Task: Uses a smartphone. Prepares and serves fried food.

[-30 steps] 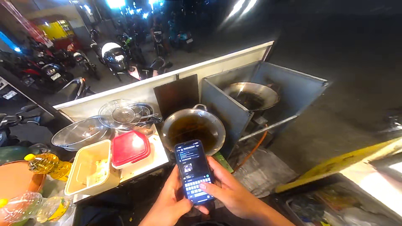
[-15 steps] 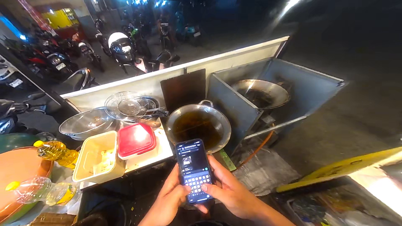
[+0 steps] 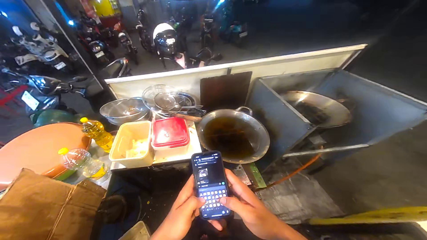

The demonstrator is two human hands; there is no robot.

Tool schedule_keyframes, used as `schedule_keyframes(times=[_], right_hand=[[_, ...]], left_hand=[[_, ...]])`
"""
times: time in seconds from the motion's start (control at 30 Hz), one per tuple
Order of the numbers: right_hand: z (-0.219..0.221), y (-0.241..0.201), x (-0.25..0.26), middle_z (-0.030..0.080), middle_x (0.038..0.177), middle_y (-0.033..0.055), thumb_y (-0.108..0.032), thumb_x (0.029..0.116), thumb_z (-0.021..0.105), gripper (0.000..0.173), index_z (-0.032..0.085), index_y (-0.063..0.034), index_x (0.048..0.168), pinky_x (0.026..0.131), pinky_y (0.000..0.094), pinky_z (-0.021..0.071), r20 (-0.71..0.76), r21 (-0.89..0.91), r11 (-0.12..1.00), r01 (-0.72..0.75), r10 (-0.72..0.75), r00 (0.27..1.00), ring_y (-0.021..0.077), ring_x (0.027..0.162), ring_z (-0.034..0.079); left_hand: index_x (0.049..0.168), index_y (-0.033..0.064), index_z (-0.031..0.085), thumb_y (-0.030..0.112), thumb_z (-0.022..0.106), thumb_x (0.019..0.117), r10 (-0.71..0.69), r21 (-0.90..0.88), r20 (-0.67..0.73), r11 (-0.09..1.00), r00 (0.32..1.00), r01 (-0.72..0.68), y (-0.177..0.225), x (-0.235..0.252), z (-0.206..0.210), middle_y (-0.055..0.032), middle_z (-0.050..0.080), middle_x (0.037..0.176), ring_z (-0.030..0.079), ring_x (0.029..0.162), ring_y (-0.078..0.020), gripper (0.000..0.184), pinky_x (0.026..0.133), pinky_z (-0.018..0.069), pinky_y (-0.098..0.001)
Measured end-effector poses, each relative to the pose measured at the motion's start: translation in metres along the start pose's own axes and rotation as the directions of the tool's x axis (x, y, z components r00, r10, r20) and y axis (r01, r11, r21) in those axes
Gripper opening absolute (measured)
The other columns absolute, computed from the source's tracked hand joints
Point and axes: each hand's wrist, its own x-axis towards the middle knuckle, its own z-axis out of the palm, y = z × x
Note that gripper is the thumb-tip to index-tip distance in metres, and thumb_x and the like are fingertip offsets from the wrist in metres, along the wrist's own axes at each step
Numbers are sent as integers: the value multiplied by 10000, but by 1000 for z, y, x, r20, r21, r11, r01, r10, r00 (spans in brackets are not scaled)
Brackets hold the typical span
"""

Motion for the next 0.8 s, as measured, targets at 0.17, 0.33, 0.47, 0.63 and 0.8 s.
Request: schedule_keyframes(times=[0.17, 0.33, 0.47, 0.63, 0.8], right_hand=[[13, -1, 8, 620, 1348, 169, -79, 1018, 425, 555, 323, -51, 1562, 1012, 414, 582, 39, -2, 1000, -16, 16, 999, 259, 1194, 660], [22, -2, 16, 619, 1366, 144, -135, 1051, 399, 503, 375, -45, 1546, 1037, 385, 565, 28, -10, 999, -39, 40, 999, 229, 1212, 649], [22, -1, 21, 623, 1363, 147, -165, 1070, 373, 475, 409, -43, 1527, 1046, 389, 558, 30, -22, 999, -39, 40, 999, 233, 1223, 643], [18, -1, 23, 624, 1367, 139, -183, 1082, 361, 464, 423, -39, 1519, 1044, 380, 558, 9, -38, 998, -42, 42, 999, 227, 1220, 644], [10, -1, 25, 636, 1364, 112, -205, 1106, 365, 444, 446, -46, 1512, 1044, 367, 564, -60, -85, 995, -56, 51, 997, 205, 1221, 648]], left_hand=[[1547, 52, 209, 62, 374, 1001, 30, 13, -49, 999, 998, -29, 4, -17, -4, -223, 582, 1324, 672, 1111, -388, 570, 730, 641, -546], [1554, 55, 195, 53, 382, 988, 51, 18, -90, 999, 995, -50, 9, -28, -6, -212, 587, 1328, 673, 1121, -376, 596, 739, 642, -542], [1550, 51, 207, 56, 392, 983, 65, 45, -108, 997, 992, -60, 9, -29, -7, -211, 584, 1333, 667, 1134, -379, 597, 740, 644, -544], [1534, 34, 210, 47, 386, 984, 67, 50, -106, 997, 992, -62, 10, -23, -8, -207, 593, 1318, 678, 1115, -373, 578, 732, 647, -532], [1534, 34, 215, 47, 392, 983, 63, 73, -101, 996, 993, -56, 11, -11, -8, -200, 599, 1315, 685, 1099, -366, 579, 727, 650, -528]])
